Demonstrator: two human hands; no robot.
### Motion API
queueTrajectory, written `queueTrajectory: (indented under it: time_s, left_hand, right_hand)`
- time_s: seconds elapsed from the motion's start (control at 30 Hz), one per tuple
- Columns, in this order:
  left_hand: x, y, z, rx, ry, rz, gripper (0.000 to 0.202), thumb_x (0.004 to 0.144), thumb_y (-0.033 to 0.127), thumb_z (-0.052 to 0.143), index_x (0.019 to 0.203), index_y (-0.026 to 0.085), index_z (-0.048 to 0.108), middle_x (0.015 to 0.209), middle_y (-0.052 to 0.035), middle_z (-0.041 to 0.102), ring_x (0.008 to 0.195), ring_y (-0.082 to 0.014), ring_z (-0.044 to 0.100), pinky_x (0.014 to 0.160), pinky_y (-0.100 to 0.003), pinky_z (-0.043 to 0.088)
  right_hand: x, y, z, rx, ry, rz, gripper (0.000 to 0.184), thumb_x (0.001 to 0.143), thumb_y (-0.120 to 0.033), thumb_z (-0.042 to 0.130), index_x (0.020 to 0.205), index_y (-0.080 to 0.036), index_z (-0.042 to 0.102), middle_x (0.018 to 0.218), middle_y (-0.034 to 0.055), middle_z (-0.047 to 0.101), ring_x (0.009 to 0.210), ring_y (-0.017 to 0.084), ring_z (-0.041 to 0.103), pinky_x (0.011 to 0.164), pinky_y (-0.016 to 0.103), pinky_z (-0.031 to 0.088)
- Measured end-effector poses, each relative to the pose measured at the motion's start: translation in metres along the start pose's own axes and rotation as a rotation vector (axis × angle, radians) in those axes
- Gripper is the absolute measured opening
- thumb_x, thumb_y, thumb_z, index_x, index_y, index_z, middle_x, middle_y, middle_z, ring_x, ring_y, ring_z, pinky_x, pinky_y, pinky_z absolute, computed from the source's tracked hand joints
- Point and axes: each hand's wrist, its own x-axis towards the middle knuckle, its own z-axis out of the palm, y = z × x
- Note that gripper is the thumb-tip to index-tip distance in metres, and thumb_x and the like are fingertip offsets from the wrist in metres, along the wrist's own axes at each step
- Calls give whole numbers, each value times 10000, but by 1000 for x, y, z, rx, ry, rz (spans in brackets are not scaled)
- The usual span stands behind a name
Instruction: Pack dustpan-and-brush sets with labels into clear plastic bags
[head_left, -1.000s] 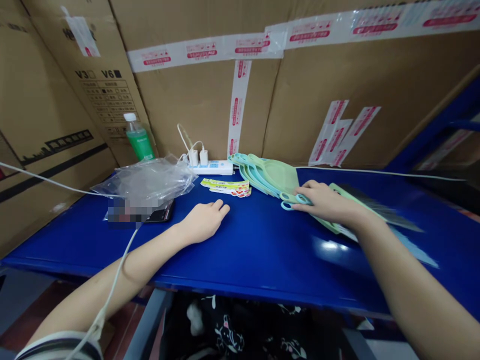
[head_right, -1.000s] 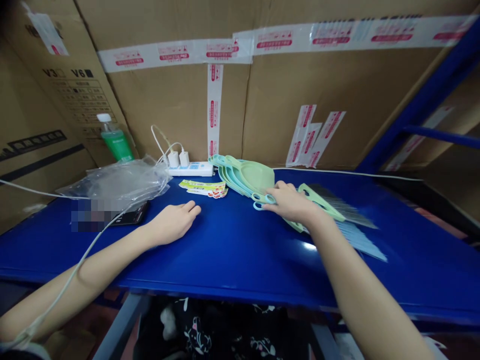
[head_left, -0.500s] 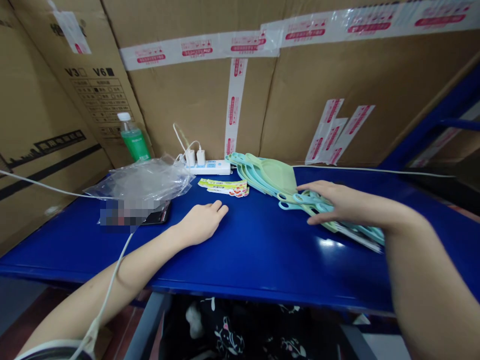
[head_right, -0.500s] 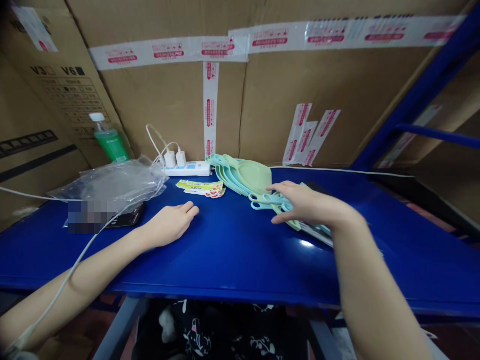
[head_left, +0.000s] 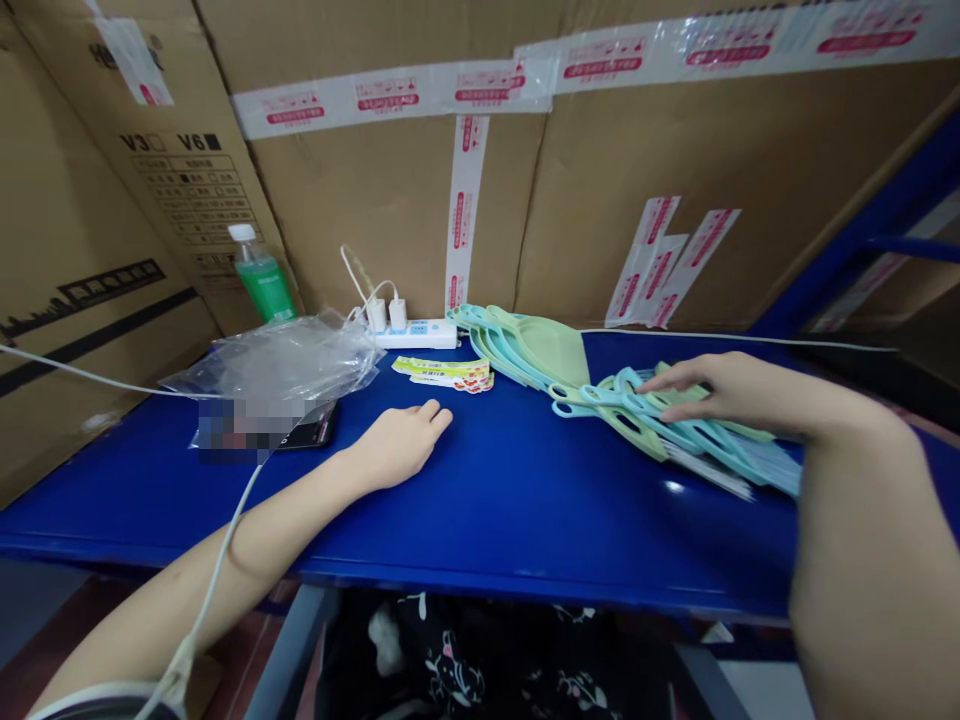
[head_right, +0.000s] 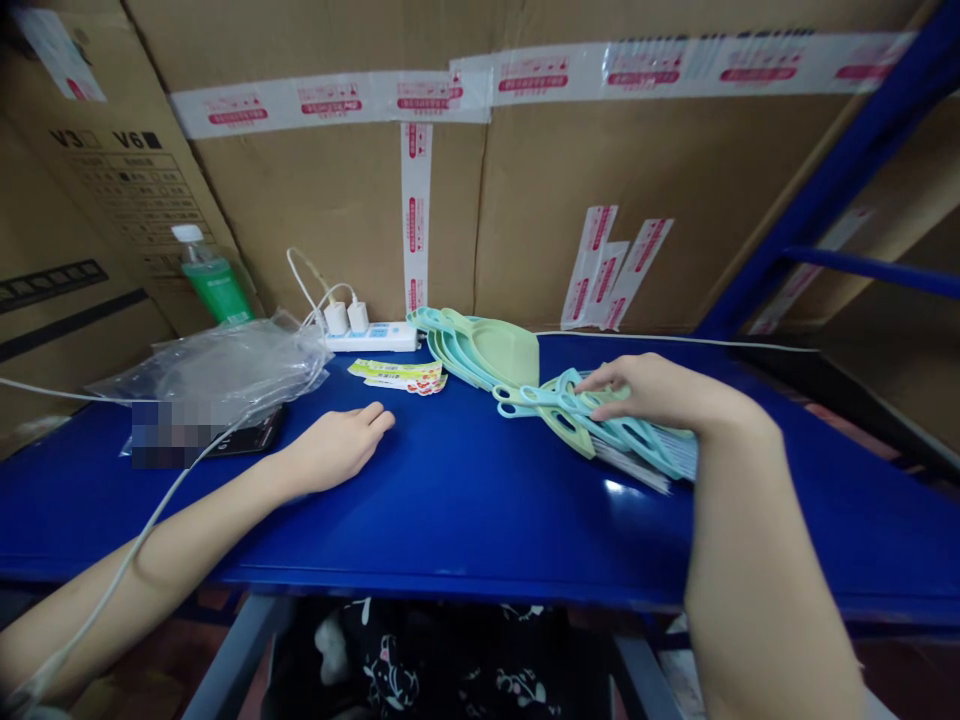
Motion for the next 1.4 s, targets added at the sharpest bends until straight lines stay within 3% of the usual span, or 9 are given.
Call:
queueTrajectory:
  time_s: [0.2, 0.33, 0.57, 0.7, 0.9, 1.03, 1.17, 1.27, 1.4]
  left_hand:
    - [-1, 1, -1, 4, -13, -1, 233, 891, 83, 357, 1056, 148, 508, 975, -85, 589, 814, -201, 647, 682, -307, 519]
    - [-1, 2, -2, 14, -25, -1, 225, 899, 88, 355, 1059, 145, 504, 984, -87, 591, 818, -203, 649, 687, -309, 520]
    - [2, 1, -3, 23, -54, -5, 226, 902, 98, 348, 1067, 157, 490, 988, -86, 590, 815, -200, 648, 684, -306, 518]
    - [1, 1, -3, 20, -48, -6, 226, 908, 102, 337, 1064, 160, 489, 986, -86, 590, 813, -203, 647, 680, -310, 519]
    - [2, 0, -2, 26, -42, -3, 216, 914, 108, 340, 1057, 149, 497, 973, -87, 593, 801, -207, 648, 691, -319, 518]
    - [2, 0, -1, 25, -34, 2, 213, 921, 119, 338, 1054, 148, 502, 969, -86, 594, 805, -209, 648, 690, -322, 517]
    - [2, 0, -2, 18, -36, -4, 219, 918, 112, 329, 1045, 145, 504, 977, -91, 593, 811, -215, 648, 675, -324, 514]
    - [1, 0, -2, 8, -34, -6, 219, 912, 108, 328, 1036, 145, 505, 970, -92, 593, 804, -217, 647, 666, -325, 510]
    - [2, 0, -1, 4, -27, -2, 224, 914, 115, 320, 1039, 146, 503, 970, -94, 591, 799, -220, 646, 659, -331, 512]
  right_hand:
    - [1, -1, -3, 56, 71, -95, 531, 722, -435, 483, 1083, -111, 700, 1106, 169, 686, 975, 327, 620, 869, 455, 480]
    - [1, -6, -2, 103, 80, -167, 580, 719, -491, 433, 1043, -97, 707, 1088, 177, 687, 979, 318, 610, 879, 438, 458]
    - [1, -10, 0, 194, -58, -162, 760, 599, -590, 521, 1157, -92, 654, 1131, 165, 660, 1020, 324, 587, 877, 428, 460]
    - [0, -9, 0, 181, -97, -148, 815, 565, -556, 567, 1235, -95, 608, 1170, 162, 640, 1033, 337, 578, 889, 437, 449]
    - [5, -9, 4, 179, -49, -169, 747, 679, -561, 459, 1187, -39, 623, 908, 160, 683, 821, 285, 617, 736, 404, 488]
    - [14, -4, 10, 182, 31, -295, 633, 737, -516, 445, 1114, -60, 668, 1001, 182, 668, 871, 278, 616, 753, 400, 493]
    - [19, 1, 14, 154, 112, -394, 524, 755, -537, 496, 1066, -171, 705, 959, 129, 669, 848, 256, 620, 731, 384, 496]
    - [20, 1, 16, 131, 165, -431, 440, 716, -513, 575, 1024, -229, 710, 977, 103, 676, 873, 260, 620, 742, 380, 492]
    - [18, -7, 16, 118, 134, -419, 327, 733, -427, 542, 935, -230, 707, 940, 77, 697, 844, 249, 632, 736, 373, 488]
